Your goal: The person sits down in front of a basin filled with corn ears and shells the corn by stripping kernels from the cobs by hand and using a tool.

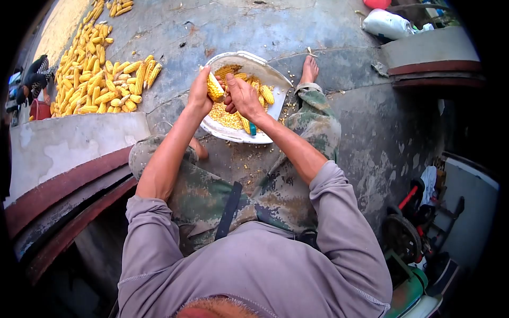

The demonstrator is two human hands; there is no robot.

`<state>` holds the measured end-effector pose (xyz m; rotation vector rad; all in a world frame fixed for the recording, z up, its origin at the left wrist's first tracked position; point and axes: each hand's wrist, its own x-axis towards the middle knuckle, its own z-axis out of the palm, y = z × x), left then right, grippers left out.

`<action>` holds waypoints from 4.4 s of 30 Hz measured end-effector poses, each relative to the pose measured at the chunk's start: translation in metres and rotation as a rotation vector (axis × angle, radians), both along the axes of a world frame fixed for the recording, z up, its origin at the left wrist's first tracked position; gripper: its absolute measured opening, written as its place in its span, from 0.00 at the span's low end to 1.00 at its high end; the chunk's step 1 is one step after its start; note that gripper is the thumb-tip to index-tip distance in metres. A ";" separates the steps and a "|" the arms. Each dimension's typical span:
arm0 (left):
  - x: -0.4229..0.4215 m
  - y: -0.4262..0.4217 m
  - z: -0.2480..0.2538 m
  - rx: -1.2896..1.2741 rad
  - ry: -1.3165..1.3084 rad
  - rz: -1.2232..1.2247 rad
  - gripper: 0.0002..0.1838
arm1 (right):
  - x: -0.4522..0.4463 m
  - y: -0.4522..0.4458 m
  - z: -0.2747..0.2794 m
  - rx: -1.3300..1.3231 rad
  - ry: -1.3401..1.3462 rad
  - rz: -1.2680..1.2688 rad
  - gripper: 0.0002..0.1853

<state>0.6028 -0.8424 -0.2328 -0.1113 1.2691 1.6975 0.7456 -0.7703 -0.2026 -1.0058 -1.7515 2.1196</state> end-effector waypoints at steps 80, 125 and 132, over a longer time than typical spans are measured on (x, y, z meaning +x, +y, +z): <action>0.034 0.002 -0.024 -0.297 0.644 -0.072 0.35 | -0.007 -0.011 -0.038 0.697 -0.130 -0.028 0.30; 0.018 -0.001 0.006 0.195 -0.141 -0.248 0.23 | 0.002 0.012 -0.018 -0.192 0.086 0.009 0.31; 0.028 -0.004 -0.010 0.047 0.408 -0.247 0.22 | 0.000 0.017 -0.016 -0.183 -0.006 -0.069 0.32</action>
